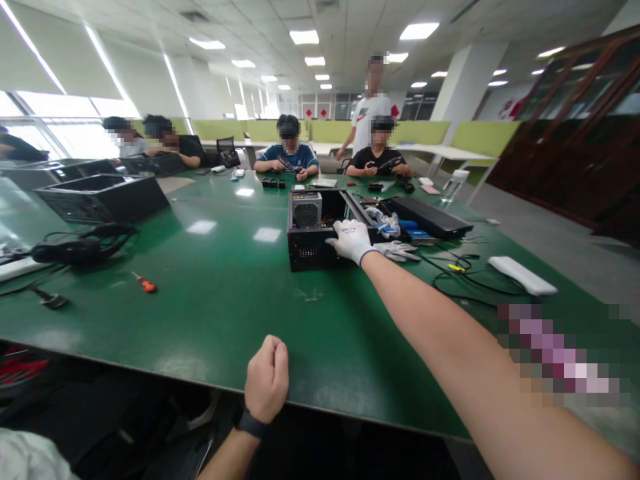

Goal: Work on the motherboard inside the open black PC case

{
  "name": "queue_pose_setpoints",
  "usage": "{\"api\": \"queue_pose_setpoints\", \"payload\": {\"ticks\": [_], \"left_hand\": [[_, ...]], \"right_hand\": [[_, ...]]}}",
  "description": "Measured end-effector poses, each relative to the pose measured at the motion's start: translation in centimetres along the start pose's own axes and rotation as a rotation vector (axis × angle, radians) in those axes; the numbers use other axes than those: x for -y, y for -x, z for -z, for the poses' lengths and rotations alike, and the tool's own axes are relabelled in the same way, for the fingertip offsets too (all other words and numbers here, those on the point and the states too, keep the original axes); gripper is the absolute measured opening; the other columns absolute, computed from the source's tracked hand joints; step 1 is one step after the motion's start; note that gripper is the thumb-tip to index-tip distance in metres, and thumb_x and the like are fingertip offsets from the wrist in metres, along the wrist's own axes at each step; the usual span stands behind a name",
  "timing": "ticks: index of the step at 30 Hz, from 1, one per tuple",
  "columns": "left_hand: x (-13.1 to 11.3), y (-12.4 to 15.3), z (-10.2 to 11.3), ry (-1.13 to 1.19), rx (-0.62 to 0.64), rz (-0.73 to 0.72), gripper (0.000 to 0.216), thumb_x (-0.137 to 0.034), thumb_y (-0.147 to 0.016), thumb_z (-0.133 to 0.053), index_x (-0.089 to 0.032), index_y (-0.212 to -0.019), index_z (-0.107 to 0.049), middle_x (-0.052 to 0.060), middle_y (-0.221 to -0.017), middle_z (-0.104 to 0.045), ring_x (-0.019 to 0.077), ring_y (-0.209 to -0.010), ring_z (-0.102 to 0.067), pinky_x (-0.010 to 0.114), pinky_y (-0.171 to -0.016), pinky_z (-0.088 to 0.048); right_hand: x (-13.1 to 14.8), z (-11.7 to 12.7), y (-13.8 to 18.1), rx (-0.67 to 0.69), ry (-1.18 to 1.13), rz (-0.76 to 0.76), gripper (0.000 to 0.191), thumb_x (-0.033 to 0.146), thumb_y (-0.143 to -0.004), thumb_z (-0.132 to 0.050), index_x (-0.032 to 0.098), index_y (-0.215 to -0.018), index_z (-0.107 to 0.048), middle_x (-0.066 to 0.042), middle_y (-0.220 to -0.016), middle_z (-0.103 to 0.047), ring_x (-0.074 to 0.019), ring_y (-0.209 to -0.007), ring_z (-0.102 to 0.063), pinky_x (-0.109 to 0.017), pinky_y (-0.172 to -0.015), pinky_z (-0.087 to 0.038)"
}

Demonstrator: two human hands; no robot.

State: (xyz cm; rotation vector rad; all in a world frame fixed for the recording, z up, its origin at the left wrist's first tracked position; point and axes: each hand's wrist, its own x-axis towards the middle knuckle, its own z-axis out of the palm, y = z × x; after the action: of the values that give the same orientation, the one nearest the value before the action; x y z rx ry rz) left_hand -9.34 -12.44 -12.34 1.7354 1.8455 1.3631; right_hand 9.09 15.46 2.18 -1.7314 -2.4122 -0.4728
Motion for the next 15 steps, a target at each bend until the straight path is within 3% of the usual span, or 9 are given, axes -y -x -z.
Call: {"api": "queue_pose_setpoints", "payload": {"ticks": [6,15], "left_hand": [[0.0,0.1,-0.3,-0.037,0.014,-0.008,0.02,-0.027,-0.096,-0.039,-0.023,-0.078,-0.044,-0.003,-0.063,-0.044,0.0149,-0.057,-0.047,0.028,-0.06,-0.035],[-0.6,-0.1,-0.3,-0.112,0.028,-0.013,0.017,-0.025,-0.094,-0.041,-0.024,-0.077,-0.044,-0.003,-0.063,-0.046,0.0164,-0.058,-0.05,0.029,-0.06,-0.035]], "right_hand": [[-0.3,-0.7,-2.1,0.028,-0.014,0.002,0.042,0.043,-0.092,-0.058,0.018,-0.125,-0.057,-0.009,-0.126,-0.059,-0.0213,-0.108,-0.06,-0.045,-0.091,-0.051],[-0.1,0.2,-1.2,0.044,-0.027,0.027,0.043,0.043,-0.092,-0.058,0.018,-0.126,-0.056,-0.009,-0.128,-0.058,-0.0223,-0.11,-0.059,-0.046,-0.093,-0.05]]}}
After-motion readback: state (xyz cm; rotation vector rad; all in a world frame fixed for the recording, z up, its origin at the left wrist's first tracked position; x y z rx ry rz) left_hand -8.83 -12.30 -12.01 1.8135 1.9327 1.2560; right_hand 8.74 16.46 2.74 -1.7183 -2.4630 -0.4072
